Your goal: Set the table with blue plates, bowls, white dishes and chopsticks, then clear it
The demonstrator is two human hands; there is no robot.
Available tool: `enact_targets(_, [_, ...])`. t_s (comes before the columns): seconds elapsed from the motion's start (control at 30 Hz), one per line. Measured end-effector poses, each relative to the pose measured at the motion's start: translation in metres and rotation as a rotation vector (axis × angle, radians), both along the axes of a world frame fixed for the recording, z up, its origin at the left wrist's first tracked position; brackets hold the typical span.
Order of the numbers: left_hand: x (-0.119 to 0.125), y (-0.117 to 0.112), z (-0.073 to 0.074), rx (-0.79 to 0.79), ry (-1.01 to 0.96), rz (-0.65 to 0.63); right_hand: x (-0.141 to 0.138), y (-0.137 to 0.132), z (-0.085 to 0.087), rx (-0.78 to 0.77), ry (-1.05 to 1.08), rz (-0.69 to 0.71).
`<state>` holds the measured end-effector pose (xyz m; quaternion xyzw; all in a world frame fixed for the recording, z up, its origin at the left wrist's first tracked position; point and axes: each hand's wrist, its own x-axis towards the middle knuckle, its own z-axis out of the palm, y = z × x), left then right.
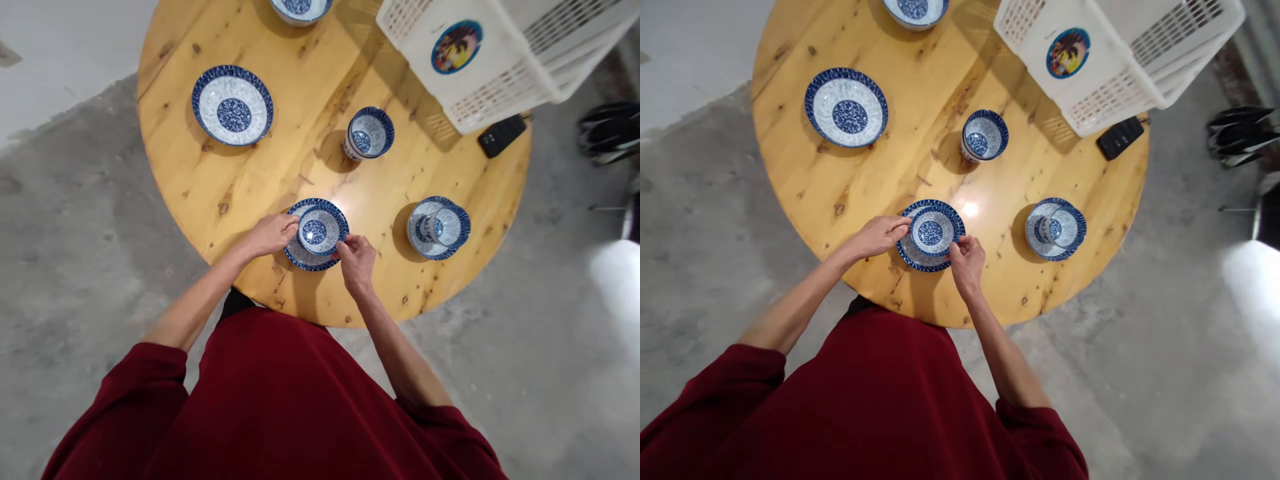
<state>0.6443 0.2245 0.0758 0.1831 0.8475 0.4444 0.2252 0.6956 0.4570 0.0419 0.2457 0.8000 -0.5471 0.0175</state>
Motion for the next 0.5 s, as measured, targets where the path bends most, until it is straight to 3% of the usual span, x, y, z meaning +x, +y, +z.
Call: enact_targets(0.5, [-0.002, 0.003, 0.0, -0.134, -0.004, -0.047, 0.018, 0.001, -0.011, -0.012, 0.004, -0.063])
